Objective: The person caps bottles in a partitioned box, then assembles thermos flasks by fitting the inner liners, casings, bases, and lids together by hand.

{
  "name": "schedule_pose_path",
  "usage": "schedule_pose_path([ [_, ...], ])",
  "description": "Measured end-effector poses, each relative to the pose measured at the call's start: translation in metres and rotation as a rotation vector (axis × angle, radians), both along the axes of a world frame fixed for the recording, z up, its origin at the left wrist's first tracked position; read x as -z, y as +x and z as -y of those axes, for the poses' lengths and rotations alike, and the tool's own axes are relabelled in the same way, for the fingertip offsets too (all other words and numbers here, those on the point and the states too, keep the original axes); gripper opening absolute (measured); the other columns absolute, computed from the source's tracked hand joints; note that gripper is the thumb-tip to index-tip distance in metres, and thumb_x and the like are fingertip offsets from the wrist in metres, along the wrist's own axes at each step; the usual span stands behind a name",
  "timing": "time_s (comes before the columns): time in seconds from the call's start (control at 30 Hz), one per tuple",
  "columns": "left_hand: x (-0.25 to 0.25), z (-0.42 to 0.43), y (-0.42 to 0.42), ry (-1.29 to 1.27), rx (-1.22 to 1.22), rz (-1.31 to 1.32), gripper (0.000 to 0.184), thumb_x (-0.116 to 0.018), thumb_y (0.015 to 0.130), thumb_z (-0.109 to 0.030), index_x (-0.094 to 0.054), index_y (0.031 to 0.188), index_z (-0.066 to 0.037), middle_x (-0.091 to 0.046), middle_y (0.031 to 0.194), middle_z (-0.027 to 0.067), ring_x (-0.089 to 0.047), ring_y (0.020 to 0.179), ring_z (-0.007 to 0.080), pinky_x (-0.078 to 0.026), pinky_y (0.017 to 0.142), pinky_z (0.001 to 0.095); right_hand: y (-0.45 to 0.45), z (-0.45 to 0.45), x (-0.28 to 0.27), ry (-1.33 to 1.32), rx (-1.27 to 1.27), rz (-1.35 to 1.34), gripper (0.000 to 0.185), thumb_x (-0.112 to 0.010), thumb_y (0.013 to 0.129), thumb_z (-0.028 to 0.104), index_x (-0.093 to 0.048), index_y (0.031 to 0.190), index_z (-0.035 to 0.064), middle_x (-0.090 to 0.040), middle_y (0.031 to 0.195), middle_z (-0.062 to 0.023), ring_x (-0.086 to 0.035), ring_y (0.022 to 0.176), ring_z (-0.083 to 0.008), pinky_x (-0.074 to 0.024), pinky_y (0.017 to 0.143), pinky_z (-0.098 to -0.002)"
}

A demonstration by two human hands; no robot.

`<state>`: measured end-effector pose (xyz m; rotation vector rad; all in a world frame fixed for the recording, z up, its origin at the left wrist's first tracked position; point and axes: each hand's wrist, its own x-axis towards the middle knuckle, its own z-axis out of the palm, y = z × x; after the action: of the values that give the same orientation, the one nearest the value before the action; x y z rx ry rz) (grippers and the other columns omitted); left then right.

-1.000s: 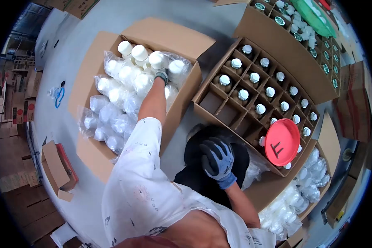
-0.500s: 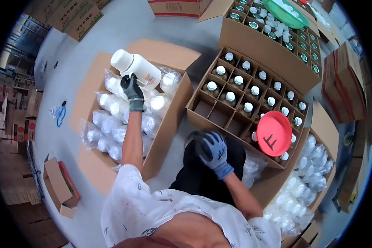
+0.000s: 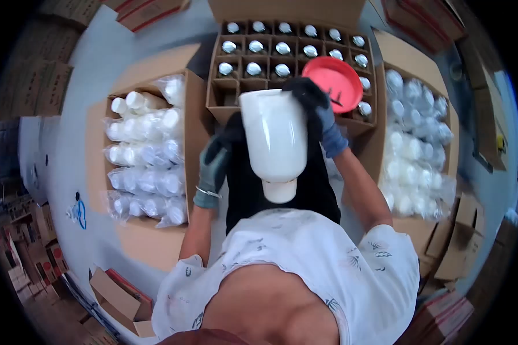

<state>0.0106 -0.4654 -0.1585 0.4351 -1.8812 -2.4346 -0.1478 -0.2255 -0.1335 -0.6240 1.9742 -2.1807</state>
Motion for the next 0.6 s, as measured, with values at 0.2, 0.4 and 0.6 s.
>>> schedule_pose_path([
  [0.2, -0.005, -0.044, -0.04, 0.024, -0.009, -0.193, 0.038, -0.042, 0.1, -0.025, -0.053, 0.124, 0.003, -0.061, 0.116, 0.009, -0.057, 0.102, 0.0146, -0.046, 0.089, 0.0281, 0.065, -0.02, -0.035, 0.446, -0.115, -0.398, 0.021, -0.069, 0.078, 0.019, -0.062, 0.093, 0.0052, -0.06, 0.093, -0.0117, -0.056, 0.092, -0.0296, -0.0419, 0.088, -0.0368],
  [0.4, -0.011, -0.034, -0.02, -0.227, 0.023, -0.244, 0.031, -0.046, 0.097, -0.011, -0.05, 0.125, 0.001, -0.057, 0.12, 0.01, -0.055, 0.109, 0.0207, -0.043, 0.096, 0.0309, 0.046, -0.021, -0.036, 0.205, -0.402, -0.441, 0.026, -0.062, 0.077, 0.013, -0.064, 0.1, 0.0011, -0.06, 0.106, -0.0142, -0.054, 0.106, -0.0303, -0.0375, 0.098, -0.041],
  [0.6, -0.02, -0.031, -0.046, -0.063, 0.058, -0.332, 0.035, -0.048, 0.094, -0.014, -0.051, 0.126, 0.002, -0.056, 0.122, 0.0138, -0.056, 0.11, 0.0239, -0.045, 0.094, 0.036, 0.052, -0.032, -0.042, 0.167, -0.249, -0.012, 0.017, -0.058, 0.082, 0.01, -0.063, 0.096, 0.0001, -0.062, 0.098, -0.0109, -0.058, 0.094, -0.0214, -0.0441, 0.087, -0.034],
])
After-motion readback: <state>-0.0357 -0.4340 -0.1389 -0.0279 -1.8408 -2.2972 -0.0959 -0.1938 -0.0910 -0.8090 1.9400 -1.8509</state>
